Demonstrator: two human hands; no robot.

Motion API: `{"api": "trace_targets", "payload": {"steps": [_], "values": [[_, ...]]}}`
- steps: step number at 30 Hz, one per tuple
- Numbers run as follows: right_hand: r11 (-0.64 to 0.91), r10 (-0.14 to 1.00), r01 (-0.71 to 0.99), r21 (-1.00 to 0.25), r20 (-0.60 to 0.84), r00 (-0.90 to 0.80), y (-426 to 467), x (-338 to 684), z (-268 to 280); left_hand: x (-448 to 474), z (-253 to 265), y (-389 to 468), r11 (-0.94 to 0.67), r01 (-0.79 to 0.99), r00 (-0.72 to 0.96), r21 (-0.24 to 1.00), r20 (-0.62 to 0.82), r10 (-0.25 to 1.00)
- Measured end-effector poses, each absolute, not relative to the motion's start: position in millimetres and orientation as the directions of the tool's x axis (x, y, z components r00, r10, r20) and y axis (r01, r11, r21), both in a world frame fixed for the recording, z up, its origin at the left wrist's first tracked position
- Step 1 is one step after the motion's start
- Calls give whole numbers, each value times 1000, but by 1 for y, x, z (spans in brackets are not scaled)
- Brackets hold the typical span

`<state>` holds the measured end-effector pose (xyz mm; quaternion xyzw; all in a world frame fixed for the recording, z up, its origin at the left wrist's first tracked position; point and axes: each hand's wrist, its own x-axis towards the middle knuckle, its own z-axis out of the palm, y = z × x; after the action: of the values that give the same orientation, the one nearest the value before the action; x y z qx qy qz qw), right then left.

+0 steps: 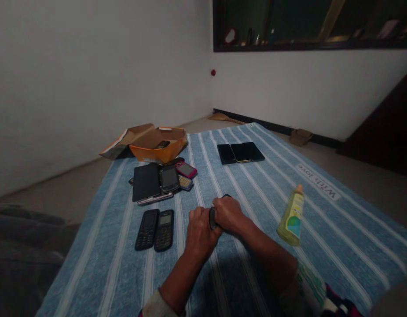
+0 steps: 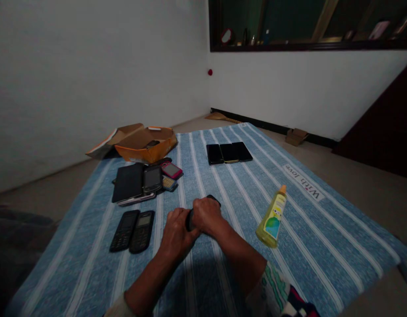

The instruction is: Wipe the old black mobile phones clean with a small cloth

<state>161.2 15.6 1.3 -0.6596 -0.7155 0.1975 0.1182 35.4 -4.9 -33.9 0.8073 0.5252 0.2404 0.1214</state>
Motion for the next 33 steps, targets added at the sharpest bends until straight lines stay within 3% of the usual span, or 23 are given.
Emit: {"api": "trace_targets", "payload": {"steps": [6,7,8,9,11,13,17,21,28,31,33], "values": [[118,950,661,-741,-110,-293,4,183,-7,36,-34,-5,-422,802,324,422,285,902],[77,952,539,-839,-99,-291,2,188,-9,36,-34,-6,-421,801,325,426,282,903],[-2,954,289,-957,-89,-287,1,193,-11,36,-34,-6,-421,798,325,430,281,903],[-73,955,39,-997,-81,-285,-1,197,-13,36,-33,-6,-422,796,326,434,280,903],[-186,953,-375,-908,-74,-293,-4,201,-15,35,-33,-6,-418,793,321,443,280,905],[-231,952,-521,-822,-80,-295,-5,201,-14,35,-33,-6,-415,791,318,450,277,907],[-231,969,-592,-772,-127,-213,-8,197,-11,34,-31,-8,-408,787,317,463,263,911],[-234,971,-543,-807,-165,-174,-10,197,-8,35,-31,-9,-399,794,312,457,257,915],[-191,977,-506,-841,-115,-178,-14,197,-5,34,-35,-7,-437,791,344,429,280,897],[-150,985,-423,-894,-95,-147,-12,200,-7,34,-34,-7,-426,796,341,430,265,902],[-76,996,-266,-961,-58,-73,-7,206,-9,34,-32,-8,-413,801,334,434,249,909]]}}
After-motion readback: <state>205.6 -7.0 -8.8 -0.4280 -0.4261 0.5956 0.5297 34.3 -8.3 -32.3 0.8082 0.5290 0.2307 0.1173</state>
